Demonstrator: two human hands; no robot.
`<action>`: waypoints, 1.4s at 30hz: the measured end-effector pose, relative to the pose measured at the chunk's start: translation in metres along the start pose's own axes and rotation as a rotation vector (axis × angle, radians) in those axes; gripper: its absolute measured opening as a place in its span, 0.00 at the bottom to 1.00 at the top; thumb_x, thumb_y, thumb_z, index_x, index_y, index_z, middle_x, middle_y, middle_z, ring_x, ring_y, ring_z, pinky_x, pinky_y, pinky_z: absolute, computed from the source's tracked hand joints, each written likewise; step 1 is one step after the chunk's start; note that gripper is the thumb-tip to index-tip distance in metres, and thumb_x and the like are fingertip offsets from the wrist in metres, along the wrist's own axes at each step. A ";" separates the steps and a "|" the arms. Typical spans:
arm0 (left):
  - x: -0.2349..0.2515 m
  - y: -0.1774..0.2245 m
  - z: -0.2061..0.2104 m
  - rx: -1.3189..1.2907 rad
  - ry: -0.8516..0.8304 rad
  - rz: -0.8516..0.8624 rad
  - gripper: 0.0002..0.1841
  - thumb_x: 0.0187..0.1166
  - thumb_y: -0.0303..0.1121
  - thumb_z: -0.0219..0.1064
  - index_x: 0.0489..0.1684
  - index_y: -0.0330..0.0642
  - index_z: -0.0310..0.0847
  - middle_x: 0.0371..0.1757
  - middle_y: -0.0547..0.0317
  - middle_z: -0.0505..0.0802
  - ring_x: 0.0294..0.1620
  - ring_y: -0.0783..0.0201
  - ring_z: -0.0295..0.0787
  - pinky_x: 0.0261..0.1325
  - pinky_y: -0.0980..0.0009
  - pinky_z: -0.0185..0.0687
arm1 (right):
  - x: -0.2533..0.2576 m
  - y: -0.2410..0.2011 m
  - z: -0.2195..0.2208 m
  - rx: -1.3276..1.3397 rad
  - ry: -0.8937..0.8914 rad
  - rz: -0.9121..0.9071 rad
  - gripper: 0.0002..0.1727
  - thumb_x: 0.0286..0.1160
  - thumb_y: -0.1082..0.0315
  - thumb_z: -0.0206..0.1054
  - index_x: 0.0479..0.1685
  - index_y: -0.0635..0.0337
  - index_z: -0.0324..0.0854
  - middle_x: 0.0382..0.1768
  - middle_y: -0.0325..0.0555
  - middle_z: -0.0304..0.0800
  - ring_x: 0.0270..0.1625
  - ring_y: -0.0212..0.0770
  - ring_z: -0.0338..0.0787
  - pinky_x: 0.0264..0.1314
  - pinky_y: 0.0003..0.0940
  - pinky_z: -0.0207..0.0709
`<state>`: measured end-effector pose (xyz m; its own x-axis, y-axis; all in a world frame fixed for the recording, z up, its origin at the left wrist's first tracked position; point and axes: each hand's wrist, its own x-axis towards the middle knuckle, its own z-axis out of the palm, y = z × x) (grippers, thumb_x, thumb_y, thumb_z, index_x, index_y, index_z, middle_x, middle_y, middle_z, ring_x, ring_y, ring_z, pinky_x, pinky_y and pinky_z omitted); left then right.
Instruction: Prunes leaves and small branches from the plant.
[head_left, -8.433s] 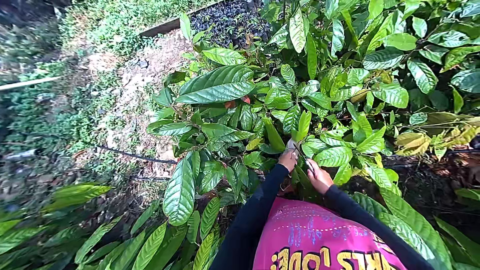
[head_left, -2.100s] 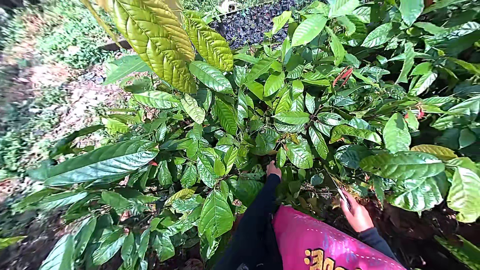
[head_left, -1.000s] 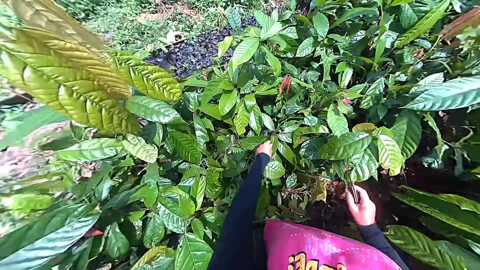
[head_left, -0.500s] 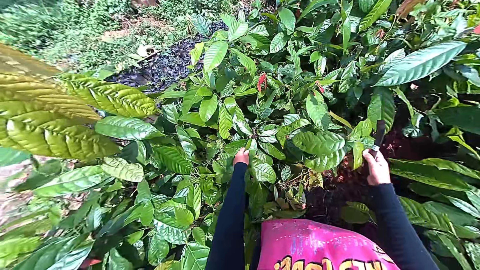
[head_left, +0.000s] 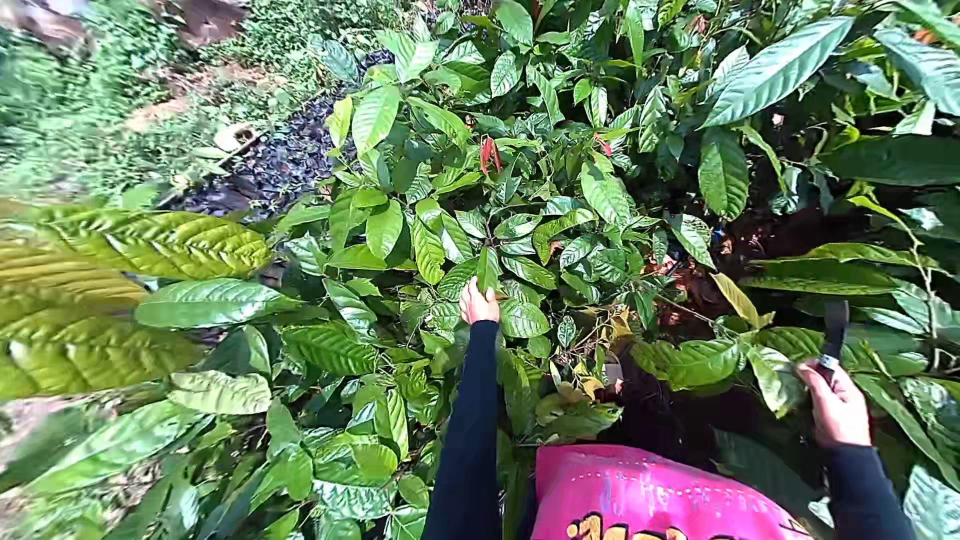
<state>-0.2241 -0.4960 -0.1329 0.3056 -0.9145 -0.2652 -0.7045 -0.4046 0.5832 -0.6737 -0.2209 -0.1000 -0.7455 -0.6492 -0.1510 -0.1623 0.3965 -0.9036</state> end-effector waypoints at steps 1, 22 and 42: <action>-0.002 0.006 0.003 -0.011 0.066 0.040 0.29 0.89 0.38 0.60 0.88 0.39 0.65 0.89 0.32 0.67 0.91 0.33 0.57 0.89 0.37 0.52 | -0.009 0.005 0.001 -0.038 -0.079 -0.024 0.16 0.81 0.69 0.57 0.57 0.76 0.75 0.39 0.44 0.80 0.39 0.22 0.79 0.47 0.21 0.76; 0.009 0.257 0.167 0.889 -0.417 0.198 0.27 0.86 0.31 0.61 0.83 0.27 0.67 0.86 0.30 0.70 0.87 0.34 0.65 0.89 0.36 0.50 | 0.275 -0.067 -0.040 -0.563 -0.257 -0.241 0.22 0.89 0.62 0.60 0.68 0.74 0.78 0.50 0.82 0.87 0.55 0.80 0.87 0.60 0.80 0.70; -0.135 0.206 0.150 0.208 -0.528 -0.314 0.24 0.94 0.38 0.49 0.81 0.32 0.72 0.78 0.34 0.83 0.79 0.37 0.80 0.78 0.39 0.75 | 0.147 -0.130 0.248 -0.507 -1.625 -0.767 0.27 0.91 0.59 0.56 0.85 0.57 0.71 0.72 0.59 0.86 0.73 0.57 0.87 0.81 0.57 0.73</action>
<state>-0.5063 -0.4543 -0.0919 0.1987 -0.6039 -0.7719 -0.7580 -0.5939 0.2695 -0.6019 -0.5286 -0.1045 0.7922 -0.5407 -0.2830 -0.5015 -0.3124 -0.8068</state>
